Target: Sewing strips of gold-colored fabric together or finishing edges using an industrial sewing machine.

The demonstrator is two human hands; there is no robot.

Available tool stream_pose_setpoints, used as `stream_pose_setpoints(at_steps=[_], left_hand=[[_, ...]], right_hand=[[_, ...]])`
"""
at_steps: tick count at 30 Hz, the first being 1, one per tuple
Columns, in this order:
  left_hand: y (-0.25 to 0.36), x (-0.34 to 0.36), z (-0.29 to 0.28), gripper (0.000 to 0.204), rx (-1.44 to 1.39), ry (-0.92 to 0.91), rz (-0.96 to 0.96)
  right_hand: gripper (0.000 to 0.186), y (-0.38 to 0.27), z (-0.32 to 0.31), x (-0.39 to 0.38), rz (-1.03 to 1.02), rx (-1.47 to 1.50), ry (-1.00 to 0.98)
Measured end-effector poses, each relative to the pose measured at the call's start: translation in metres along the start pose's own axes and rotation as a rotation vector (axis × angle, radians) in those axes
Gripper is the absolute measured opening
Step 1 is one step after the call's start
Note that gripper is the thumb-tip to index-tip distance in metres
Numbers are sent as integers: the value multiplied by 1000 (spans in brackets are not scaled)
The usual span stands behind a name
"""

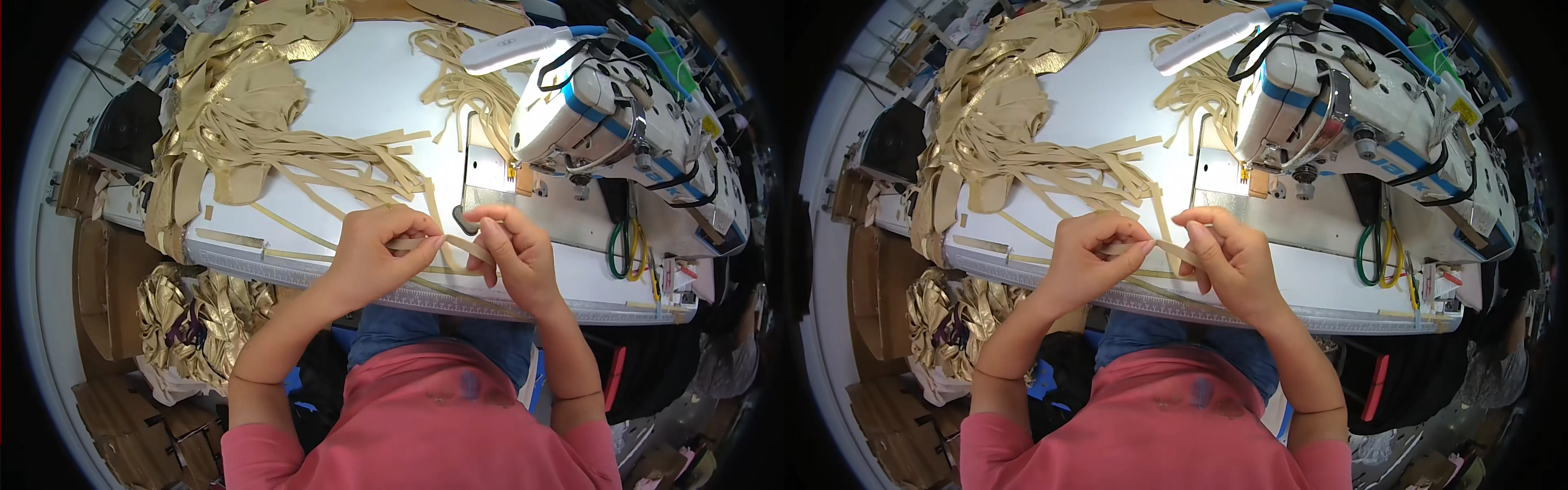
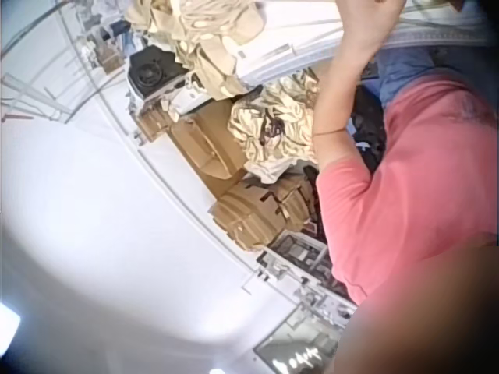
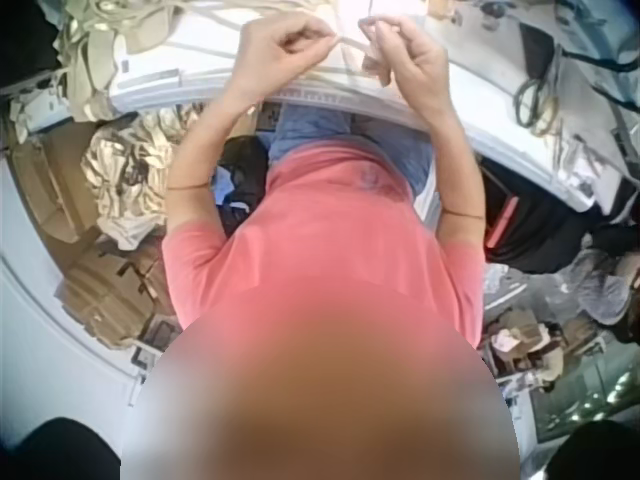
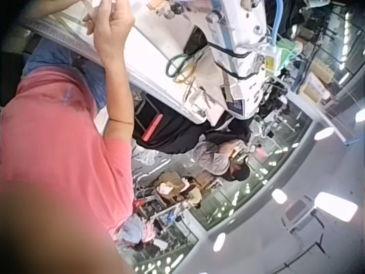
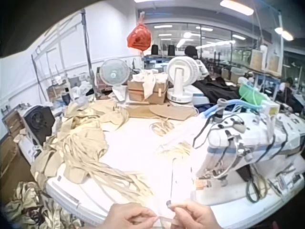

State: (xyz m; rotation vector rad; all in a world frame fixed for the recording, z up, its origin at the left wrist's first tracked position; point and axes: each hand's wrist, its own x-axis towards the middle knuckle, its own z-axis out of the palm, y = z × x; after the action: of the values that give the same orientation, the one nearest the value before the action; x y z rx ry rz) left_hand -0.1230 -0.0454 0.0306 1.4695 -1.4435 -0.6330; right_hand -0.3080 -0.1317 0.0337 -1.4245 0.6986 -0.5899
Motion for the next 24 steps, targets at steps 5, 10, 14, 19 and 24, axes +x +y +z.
stream_pose_setpoints(at_steps=[5, 10, 14, 19, 24], left_hand=[[4, -7, 6, 6, 41, 83, 54], [0, -11, 19, 8, -39, 188, 143], [-3, -9, 25, 9, -80, 205, 213], [-6, -8, 32, 9, -214, 181, 144], [5, -4, 36, 10, -181, 88, 162]], right_hand=[[21, -4, -3, 5, 206, 293, -195], [17, 3, 2, 2, 115, 330, -197], [11, 18, 7, -1, -78, 303, -61], [9, 14, -1, -1, -313, -9, -2], [6, -14, -6, -5, -445, -456, 67]])
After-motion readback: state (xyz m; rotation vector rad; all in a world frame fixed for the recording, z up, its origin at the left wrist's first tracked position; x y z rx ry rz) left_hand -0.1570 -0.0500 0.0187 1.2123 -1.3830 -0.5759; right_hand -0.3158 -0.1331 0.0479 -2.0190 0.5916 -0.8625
